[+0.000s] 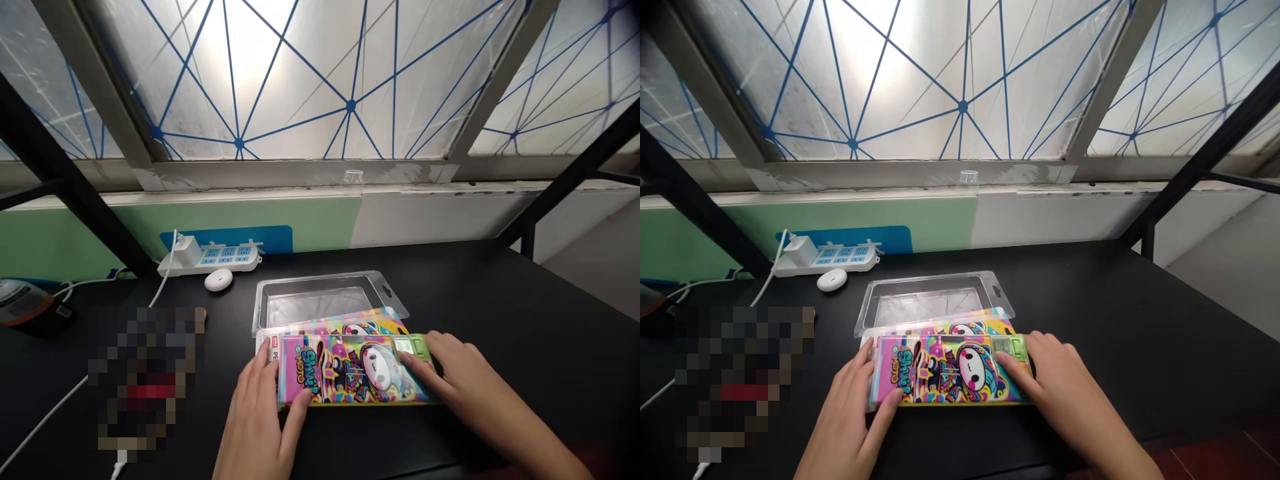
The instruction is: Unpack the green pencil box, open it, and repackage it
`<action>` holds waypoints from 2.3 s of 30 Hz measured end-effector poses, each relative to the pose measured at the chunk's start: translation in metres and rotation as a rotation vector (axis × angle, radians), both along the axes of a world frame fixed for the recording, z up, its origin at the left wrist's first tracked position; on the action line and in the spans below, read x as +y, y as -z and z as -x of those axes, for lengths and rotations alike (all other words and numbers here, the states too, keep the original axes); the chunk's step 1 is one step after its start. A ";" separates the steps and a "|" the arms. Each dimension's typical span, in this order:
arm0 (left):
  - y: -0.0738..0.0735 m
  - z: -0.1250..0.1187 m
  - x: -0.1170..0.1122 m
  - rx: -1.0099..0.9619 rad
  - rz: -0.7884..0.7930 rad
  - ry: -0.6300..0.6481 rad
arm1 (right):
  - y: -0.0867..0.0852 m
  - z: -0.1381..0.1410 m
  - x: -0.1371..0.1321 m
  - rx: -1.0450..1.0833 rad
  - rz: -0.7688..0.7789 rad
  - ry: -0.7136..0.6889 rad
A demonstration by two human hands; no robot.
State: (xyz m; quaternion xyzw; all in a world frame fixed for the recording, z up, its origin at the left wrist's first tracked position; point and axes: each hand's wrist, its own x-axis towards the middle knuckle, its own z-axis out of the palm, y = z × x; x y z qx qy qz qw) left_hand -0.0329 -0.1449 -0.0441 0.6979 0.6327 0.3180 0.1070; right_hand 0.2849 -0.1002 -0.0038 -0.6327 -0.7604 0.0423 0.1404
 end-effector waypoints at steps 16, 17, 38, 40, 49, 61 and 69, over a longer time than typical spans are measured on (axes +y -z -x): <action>-0.007 0.006 -0.004 -0.094 0.068 0.018 | -0.003 0.095 0.012 -0.061 -0.289 -0.300; -0.008 0.005 -0.004 -0.110 0.073 0.006 | -0.003 0.095 0.014 -0.045 -0.285 -0.306; -0.043 0.034 -0.005 -0.391 0.367 0.201 | -0.034 0.061 -0.021 0.215 -0.582 -0.578; -0.045 0.039 -0.004 -0.382 0.413 0.216 | -0.036 0.044 -0.029 0.195 -0.470 -0.644; -0.040 0.035 -0.009 -0.267 0.379 0.166 | 0.016 -0.021 -0.033 0.325 0.136 -0.372; -0.029 0.037 -0.007 -0.435 0.282 0.235 | 0.010 -0.015 -0.027 0.718 0.172 -0.068; -0.030 0.035 -0.009 -0.337 0.263 0.195 | 0.019 -0.010 -0.028 0.581 0.079 -0.063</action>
